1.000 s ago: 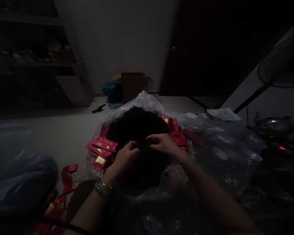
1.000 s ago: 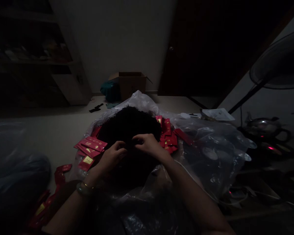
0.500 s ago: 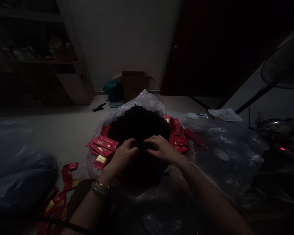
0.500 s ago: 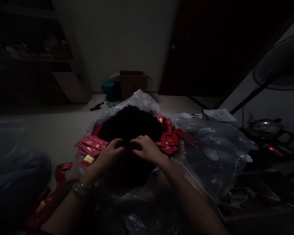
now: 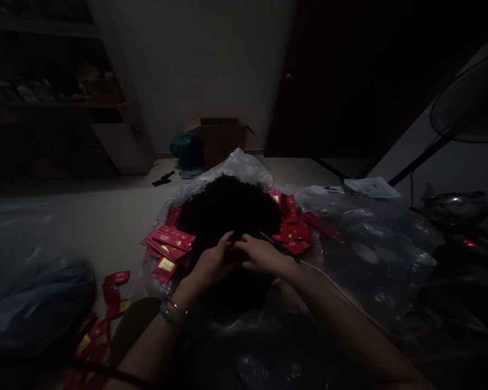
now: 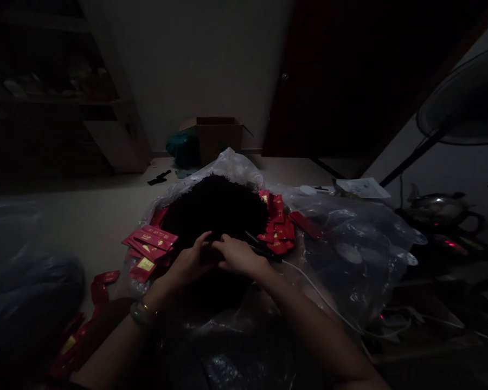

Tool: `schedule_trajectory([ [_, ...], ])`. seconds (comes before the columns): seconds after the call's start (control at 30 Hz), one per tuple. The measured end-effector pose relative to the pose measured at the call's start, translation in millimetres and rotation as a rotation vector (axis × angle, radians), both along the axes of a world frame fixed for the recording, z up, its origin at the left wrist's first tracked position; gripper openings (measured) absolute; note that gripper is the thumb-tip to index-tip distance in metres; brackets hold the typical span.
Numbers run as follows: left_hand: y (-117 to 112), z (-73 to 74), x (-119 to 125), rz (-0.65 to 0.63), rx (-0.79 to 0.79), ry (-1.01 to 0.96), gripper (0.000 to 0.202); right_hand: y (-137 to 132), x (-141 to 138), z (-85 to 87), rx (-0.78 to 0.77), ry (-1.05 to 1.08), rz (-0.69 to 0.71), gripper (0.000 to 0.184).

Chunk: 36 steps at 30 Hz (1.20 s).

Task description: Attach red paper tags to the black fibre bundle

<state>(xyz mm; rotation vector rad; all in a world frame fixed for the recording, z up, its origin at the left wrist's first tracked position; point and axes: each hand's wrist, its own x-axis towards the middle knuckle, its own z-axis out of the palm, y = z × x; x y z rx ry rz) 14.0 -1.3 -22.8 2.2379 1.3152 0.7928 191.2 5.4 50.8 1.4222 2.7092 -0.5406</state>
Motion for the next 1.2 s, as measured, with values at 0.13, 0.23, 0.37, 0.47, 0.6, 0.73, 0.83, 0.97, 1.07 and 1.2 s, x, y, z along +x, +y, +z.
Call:
schedule_trajectory([
  [0.13, -0.4, -9.5, 9.6, 0.034, -0.123, -0.126, 0.089, 0.1, -4.8, -5.0, 0.006, -0.033, 0.011, 0.036],
  [0.23, -1.4, -13.0, 15.6, 0.054, -0.192, -0.252, 0.060, -0.3, -7.4, -4.7, 0.002, 0.021, -0.022, 0.032],
  [0.37, -0.7, -11.9, 17.2, 0.088, -0.259, -0.340, 0.016, -1.0, -1.3, 4.6, -0.054, 0.177, -0.052, 0.028],
  [0.47, 0.4, -10.4, 15.6, 0.111, -0.284, -0.345, 0.016, 2.1, 7.5, 12.1, -0.152, 0.295, -0.070, 0.022],
  [0.6, 0.7, -11.2, 14.9, 0.092, -0.346, -0.382, 0.018, 8.7, 14.7, 15.5, -0.189, 0.407, -0.141, 0.019],
  [0.73, -0.5, -12.1, 18.4, 0.065, -0.403, -0.465, 0.023, 9.7, 13.7, 16.5, -0.210, 0.438, -0.120, 0.021],
  [0.83, -1.6, -11.4, 21.2, 0.058, -0.427, -0.469, 0.025, 7.6, 12.7, 19.8, -0.226, 0.337, -0.032, 0.026],
  [0.97, -0.9, -11.3, 21.3, 0.040, -0.419, -0.466, 0.031, 6.1, 13.2, 19.7, -0.115, 0.303, -0.029, 0.032],
  [1.07, 0.7, -11.3, 18.8, 0.063, -0.403, -0.407, 0.028, 2.5, 9.9, 11.7, -0.054, 0.256, 0.074, 0.023],
  [1.2, 0.7, -5.5, 12.2, -0.016, -0.355, -0.301, 0.026, -8.1, -1.8, -0.3, -0.059, 0.137, 0.162, 0.020],
])
